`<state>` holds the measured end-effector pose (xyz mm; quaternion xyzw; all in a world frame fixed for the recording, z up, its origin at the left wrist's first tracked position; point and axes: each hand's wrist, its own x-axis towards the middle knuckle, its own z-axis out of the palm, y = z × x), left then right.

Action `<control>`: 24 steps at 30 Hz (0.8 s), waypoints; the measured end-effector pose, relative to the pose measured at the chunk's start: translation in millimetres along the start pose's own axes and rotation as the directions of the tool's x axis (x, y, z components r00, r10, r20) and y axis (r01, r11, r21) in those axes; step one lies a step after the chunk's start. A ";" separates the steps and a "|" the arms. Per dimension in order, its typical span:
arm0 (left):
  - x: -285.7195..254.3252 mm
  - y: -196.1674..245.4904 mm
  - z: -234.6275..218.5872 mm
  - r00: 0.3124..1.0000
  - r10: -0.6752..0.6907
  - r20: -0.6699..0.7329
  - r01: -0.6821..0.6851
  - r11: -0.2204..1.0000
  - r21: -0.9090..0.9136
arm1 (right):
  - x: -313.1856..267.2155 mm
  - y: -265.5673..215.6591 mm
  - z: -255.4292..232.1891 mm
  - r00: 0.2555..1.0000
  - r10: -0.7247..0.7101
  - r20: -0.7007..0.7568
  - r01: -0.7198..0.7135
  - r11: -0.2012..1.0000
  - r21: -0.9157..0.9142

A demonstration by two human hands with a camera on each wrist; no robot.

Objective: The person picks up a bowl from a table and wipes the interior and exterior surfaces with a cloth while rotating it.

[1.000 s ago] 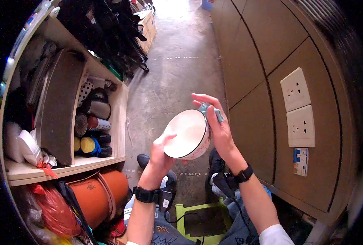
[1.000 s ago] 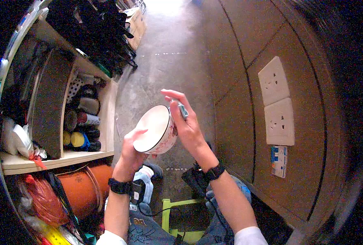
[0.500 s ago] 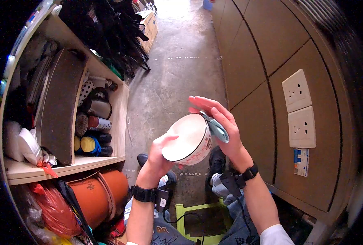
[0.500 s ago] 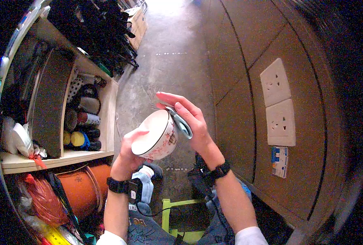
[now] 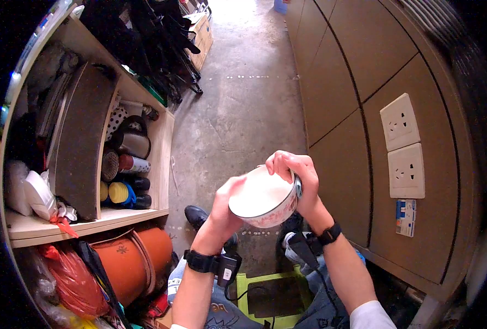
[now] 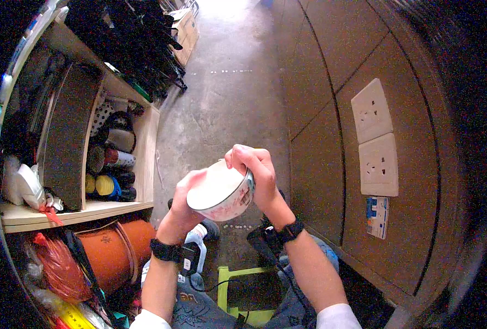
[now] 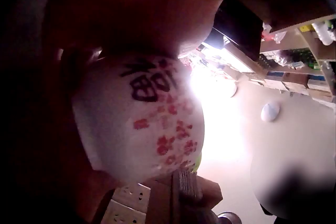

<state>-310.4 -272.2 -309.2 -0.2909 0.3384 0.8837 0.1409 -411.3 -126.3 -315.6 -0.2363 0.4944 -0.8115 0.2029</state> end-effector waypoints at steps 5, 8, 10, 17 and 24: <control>9.4 -2.4 18.2 0.704 0.709 -0.045 -0.668 0.682 0.297 | -4.4 13.8 10.3 0.942 0.173 -0.289 -0.115 0.971 0.209; -8.3 -5.5 19.7 0.523 0.848 0.086 -0.690 0.362 0.627 | -6.0 22.9 8.8 0.912 0.285 -0.295 -0.189 0.930 0.316; -6.8 -7.3 25.5 0.332 0.927 0.174 -0.681 0.108 0.725 | -10.2 27.7 10.3 0.883 0.396 -0.253 -0.261 0.861 0.436; -14.4 1.7 12.0 0.524 0.842 -0.131 -0.697 0.512 0.503 | -8.3 14.6 19.4 0.935 0.333 -0.121 -0.332 0.943 0.023; -13.3 2.2 6.9 0.592 0.782 -0.194 -0.734 0.623 0.272 | -5.5 11.7 31.4 0.994 -0.031 -0.106 0.015 0.989 -0.147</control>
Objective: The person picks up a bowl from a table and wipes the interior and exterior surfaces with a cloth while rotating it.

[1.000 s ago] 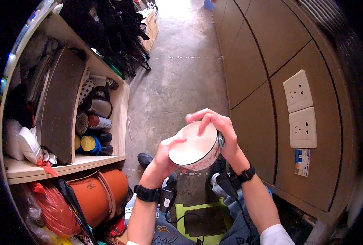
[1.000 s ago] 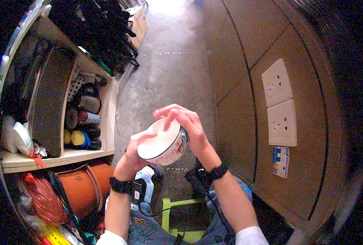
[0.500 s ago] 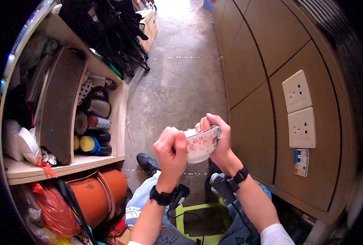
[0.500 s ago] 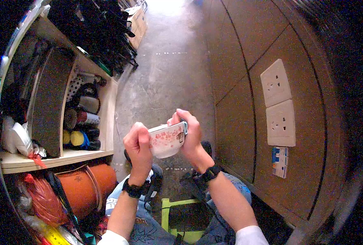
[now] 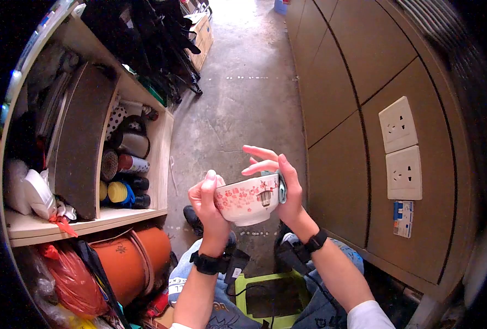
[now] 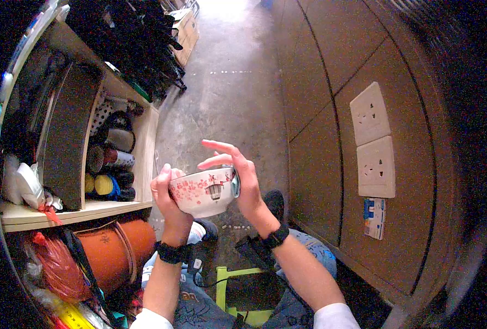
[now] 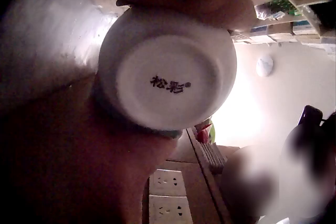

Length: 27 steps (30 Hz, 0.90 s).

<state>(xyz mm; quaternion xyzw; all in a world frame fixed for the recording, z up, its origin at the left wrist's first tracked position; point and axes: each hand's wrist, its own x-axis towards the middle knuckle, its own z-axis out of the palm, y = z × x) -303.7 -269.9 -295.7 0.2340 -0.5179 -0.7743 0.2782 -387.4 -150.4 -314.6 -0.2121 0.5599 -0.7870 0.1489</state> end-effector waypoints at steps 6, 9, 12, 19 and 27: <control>-4.0 -6.0 3.7 0.994 -0.055 -0.094 0.040 0.987 -0.154 | -12.7 3.6 2.7 0.923 0.368 0.112 -0.377 0.811 0.447; -3.5 -0.1 9.8 0.970 -0.179 -0.166 0.134 0.959 -0.252 | -22.7 9.5 16.0 0.895 0.430 0.120 -0.399 0.651 0.646; -2.7 6.3 10.1 0.982 -0.183 0.035 0.184 0.928 -0.324 | -30.6 11.2 24.5 0.883 0.455 0.115 -0.390 0.576 0.718; 5.7 -8.6 -0.9 0.958 -0.181 0.224 0.240 0.930 -0.278 | -27.3 7.3 20.2 0.920 0.386 0.064 -0.320 0.649 0.690; 3.9 -18.1 -7.9 0.977 -0.210 0.029 0.212 0.973 -0.095 | -24.3 11.7 15.9 0.951 0.309 0.010 -0.218 0.646 0.732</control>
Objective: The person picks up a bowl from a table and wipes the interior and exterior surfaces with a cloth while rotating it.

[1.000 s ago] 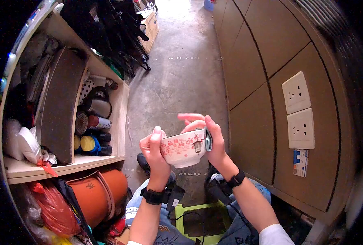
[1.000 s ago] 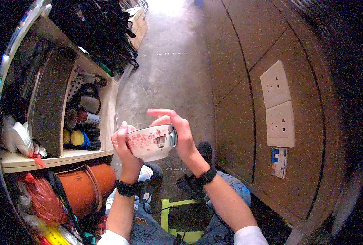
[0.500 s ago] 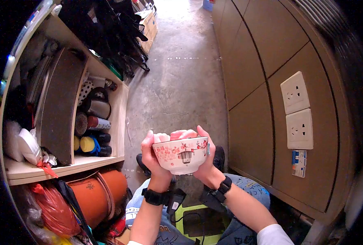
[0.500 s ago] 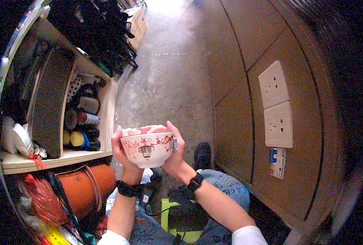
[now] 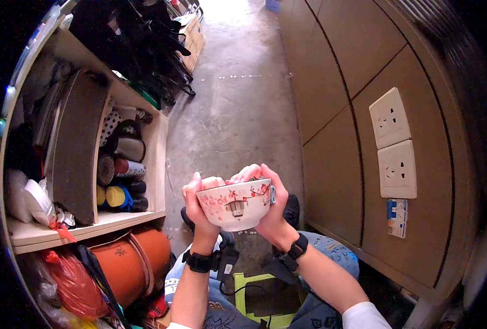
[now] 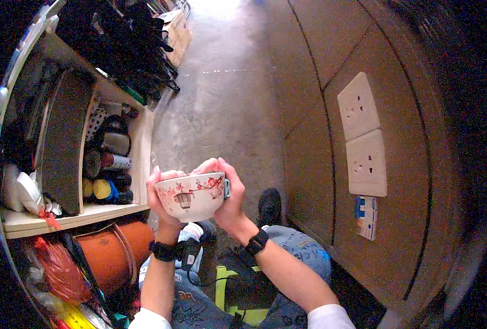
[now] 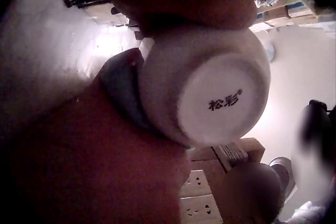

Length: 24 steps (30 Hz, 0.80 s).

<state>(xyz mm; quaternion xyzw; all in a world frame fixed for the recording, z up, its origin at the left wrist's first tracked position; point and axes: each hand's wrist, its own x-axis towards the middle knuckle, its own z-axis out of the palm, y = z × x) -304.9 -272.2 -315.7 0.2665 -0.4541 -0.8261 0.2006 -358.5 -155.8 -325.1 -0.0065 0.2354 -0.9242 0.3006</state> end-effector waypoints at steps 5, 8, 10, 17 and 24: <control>11.1 -13.8 -16.5 0.999 0.039 -0.013 -0.040 0.998 -0.051 | 1.9 -2.3 1.6 0.998 -0.049 -0.039 0.047 0.998 -0.041; 6.5 -9.7 -9.6 0.997 0.071 0.018 -0.071 0.997 -0.003 | 3.1 -5.5 2.2 0.993 -0.115 -0.017 0.109 0.973 -0.205; 4.4 -4.5 -4.4 0.993 0.105 -0.055 -0.099 0.990 0.103 | 4.5 -9.4 2.3 0.994 -0.108 -0.027 0.099 0.968 -0.232; 5.1 -3.5 -15.6 0.974 0.221 0.050 -0.227 0.957 0.181 | 5.3 -8.3 4.5 0.971 -0.236 -0.043 0.183 0.842 -0.507; 2.4 10.3 4.8 0.934 0.344 0.094 -0.354 0.861 0.365 | 2.2 -13.0 5.8 0.972 -0.233 0.020 0.183 0.702 -0.688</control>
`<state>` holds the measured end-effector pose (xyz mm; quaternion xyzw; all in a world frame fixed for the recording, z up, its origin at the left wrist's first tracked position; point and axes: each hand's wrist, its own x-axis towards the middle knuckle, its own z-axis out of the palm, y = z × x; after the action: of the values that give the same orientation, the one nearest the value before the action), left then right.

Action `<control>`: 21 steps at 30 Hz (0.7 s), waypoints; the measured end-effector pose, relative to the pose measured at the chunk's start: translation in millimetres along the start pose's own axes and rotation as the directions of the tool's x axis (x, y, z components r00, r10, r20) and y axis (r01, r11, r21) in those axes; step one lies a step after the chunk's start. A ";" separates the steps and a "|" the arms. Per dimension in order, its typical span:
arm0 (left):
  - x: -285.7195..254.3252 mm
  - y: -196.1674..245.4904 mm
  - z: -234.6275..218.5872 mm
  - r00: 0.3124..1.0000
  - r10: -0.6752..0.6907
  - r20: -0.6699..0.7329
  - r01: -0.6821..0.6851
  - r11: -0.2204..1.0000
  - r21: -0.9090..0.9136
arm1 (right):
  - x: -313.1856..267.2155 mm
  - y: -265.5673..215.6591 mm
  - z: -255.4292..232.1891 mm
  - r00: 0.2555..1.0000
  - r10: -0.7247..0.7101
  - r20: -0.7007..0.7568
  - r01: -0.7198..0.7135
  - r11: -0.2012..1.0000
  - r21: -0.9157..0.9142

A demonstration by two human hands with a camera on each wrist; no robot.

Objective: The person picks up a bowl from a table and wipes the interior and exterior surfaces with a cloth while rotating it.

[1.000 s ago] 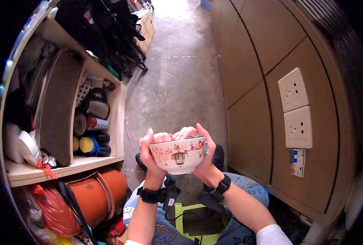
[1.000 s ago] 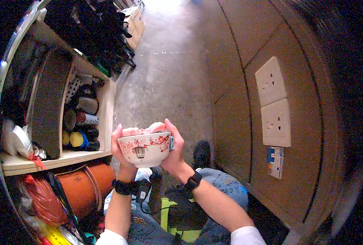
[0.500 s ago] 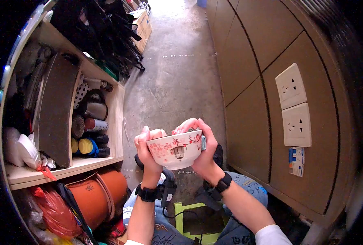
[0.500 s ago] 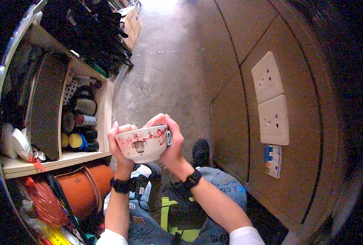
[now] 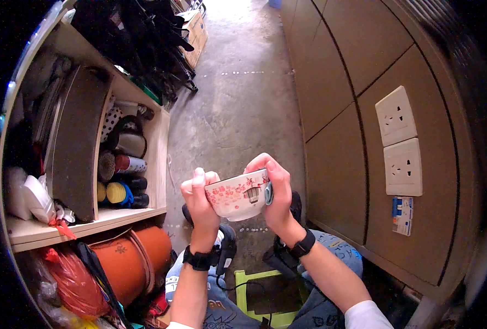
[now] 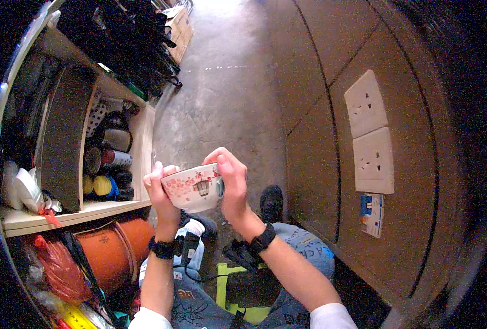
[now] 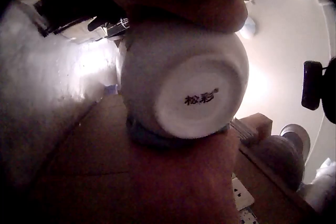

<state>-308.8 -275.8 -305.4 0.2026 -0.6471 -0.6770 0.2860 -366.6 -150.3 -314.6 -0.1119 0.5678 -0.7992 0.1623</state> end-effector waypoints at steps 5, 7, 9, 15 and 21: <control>-3.4 1.0 0.9 1.000 0.012 -0.022 -0.010 0.998 0.065 | 3.5 -2.1 1.0 0.981 -0.193 -0.031 0.187 0.974 -0.128; -3.1 2.7 -0.4 0.999 0.037 0.009 -0.037 0.996 0.084 | 4.4 0.5 -1.7 0.975 -0.221 -0.011 0.216 0.963 -0.160; -2.7 1.9 -4.2 0.997 0.052 0.060 -0.061 0.985 0.164 | 4.7 0.4 -1.5 0.969 -0.248 0.010 0.245 0.950 -0.191; -5.8 2.8 1.8 0.987 0.159 -0.008 -0.150 0.946 0.288 | 5.0 -8.8 2.4 0.929 -0.363 0.066 0.360 0.851 -0.382; -9.4 -4.5 6.8 0.949 0.211 0.234 -0.310 0.754 0.578 | -1.7 -2.0 11.1 0.885 -0.419 0.205 0.424 0.541 -0.726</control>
<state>-306.6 -264.5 -310.3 0.1383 -0.8720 -0.3997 0.2462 -361.3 -158.8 -309.0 -0.3046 0.8022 -0.5049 -0.0940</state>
